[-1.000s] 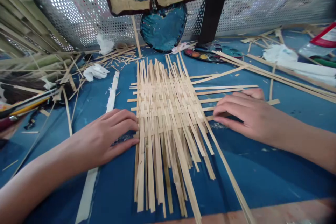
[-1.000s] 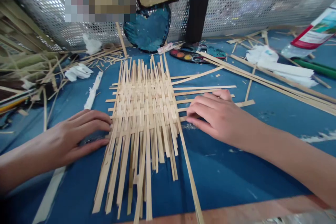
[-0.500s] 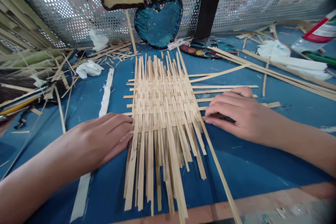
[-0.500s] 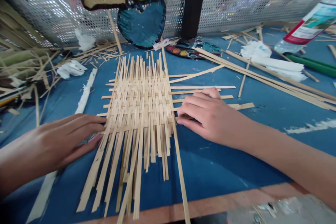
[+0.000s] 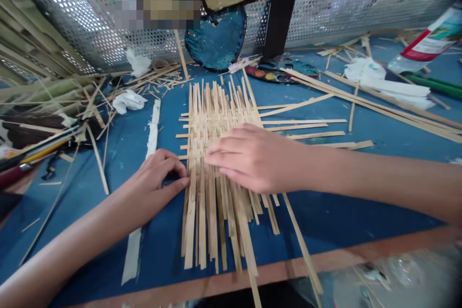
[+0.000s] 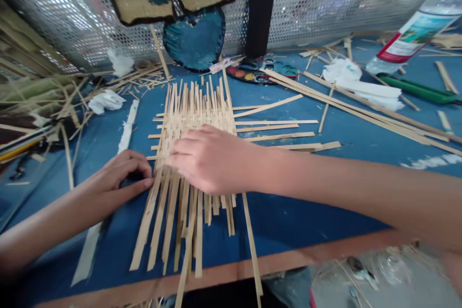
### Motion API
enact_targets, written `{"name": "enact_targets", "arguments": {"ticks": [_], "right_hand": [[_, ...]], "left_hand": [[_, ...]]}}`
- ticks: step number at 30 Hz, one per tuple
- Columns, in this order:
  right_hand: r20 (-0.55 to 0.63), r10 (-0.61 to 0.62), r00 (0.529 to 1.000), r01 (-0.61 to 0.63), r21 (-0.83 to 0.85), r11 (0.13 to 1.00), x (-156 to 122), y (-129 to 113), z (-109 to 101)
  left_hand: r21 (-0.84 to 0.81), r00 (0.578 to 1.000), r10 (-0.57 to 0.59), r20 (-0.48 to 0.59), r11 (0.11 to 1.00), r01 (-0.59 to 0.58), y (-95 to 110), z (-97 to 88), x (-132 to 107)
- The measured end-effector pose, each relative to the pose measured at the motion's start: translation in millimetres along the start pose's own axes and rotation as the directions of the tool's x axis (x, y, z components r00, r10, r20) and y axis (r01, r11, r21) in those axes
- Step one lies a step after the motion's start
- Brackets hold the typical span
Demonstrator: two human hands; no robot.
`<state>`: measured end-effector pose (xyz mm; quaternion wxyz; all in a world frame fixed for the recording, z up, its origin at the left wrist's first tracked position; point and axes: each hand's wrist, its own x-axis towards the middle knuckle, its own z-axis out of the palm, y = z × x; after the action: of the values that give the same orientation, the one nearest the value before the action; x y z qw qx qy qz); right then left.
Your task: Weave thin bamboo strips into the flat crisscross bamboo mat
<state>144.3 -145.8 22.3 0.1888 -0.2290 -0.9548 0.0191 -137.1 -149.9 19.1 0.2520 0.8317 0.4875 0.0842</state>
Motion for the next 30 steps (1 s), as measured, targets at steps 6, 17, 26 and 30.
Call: {"name": "enact_targets", "arguments": {"ticks": [6,17,26,30], "right_hand": [[0.019,-0.058,0.998,0.055,0.102,0.993,40,13,54],[0.052,-0.086,0.995,0.075,0.187,0.980,33,21,49],[0.029,-0.115,0.993,0.106,0.204,0.973,35,24,53],[0.038,-0.087,0.995,0.078,0.196,0.978,24,27,26]], "left_hand": [[0.054,0.988,0.016,-0.156,0.998,-0.007,-7,11.5,4],[0.104,0.991,0.010,-0.136,0.995,0.004,-23,3.2,11],[0.209,0.989,0.074,-0.130,0.977,-0.046,-21,-7.3,10],[0.269,0.974,0.211,-0.087,0.946,-0.181,-21,-16.6,7]]}}
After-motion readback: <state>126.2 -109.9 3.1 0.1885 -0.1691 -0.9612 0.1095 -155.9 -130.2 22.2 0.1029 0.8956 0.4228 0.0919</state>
